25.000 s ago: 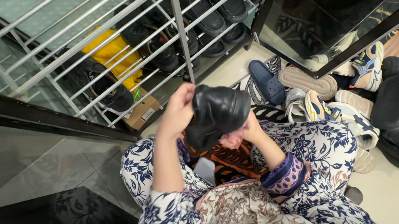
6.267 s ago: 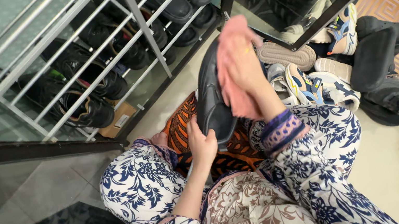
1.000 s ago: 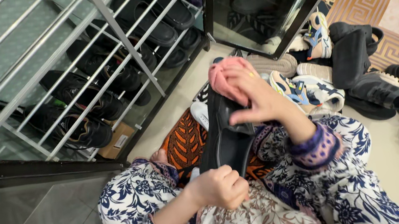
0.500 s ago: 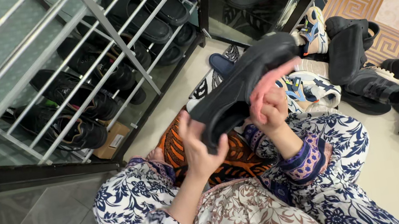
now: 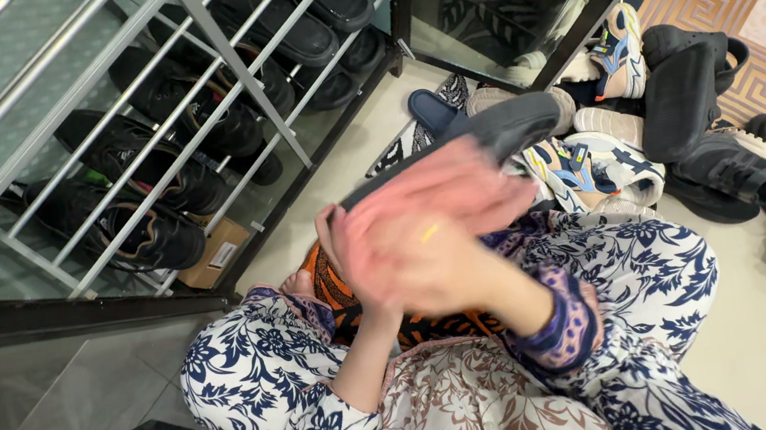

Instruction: The person sits on the floor and wipes several pairs of shoes and slippers with a pink cloth. They take items from a metal shoe rack, wipe them, and return them to the rack.

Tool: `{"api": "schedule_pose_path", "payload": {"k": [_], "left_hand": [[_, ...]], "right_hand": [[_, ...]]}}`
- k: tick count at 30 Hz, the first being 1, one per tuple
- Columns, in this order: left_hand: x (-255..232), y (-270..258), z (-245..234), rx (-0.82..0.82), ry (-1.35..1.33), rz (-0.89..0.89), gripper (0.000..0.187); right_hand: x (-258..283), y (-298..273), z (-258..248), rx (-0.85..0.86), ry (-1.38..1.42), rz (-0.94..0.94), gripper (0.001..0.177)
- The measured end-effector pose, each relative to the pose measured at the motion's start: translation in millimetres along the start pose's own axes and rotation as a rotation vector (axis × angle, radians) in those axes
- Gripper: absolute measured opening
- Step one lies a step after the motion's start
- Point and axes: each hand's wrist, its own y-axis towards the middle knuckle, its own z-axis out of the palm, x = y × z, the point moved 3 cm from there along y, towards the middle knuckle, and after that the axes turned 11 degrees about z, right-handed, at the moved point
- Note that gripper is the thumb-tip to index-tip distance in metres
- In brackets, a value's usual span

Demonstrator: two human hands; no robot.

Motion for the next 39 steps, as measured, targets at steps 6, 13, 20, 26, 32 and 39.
{"api": "schedule_pose_path", "payload": {"k": [6,13,20,26,32,39], "left_hand": [[4,-13,2,-0.195,-0.179,0.053,0.075],[-2,-5,-1,0.021,-0.093,0.202,0.080],[2,-7,3,0.156,0.101,0.159,0.072],[12,-19,11,0.128,-0.135,-0.095,0.063],[3,-7,1,0.038,-0.116,-0.024,0.064],[22,0,-18,-0.125,-0.146,-0.065,0.056]], "right_hand": [[-11,15,-20,-0.127,-0.091,0.286,0.034],[-92,-30,-25,-0.242,-0.009,0.641,0.028],[-41,-28,15,-0.306,0.136,0.353,0.023],[-12,-27,17,0.003,-0.025,0.004,0.021],[-80,-73,-29,-0.038,-0.078,0.431,0.031],[-128,-102,-57,-0.584,0.116,0.771,0.037]]}}
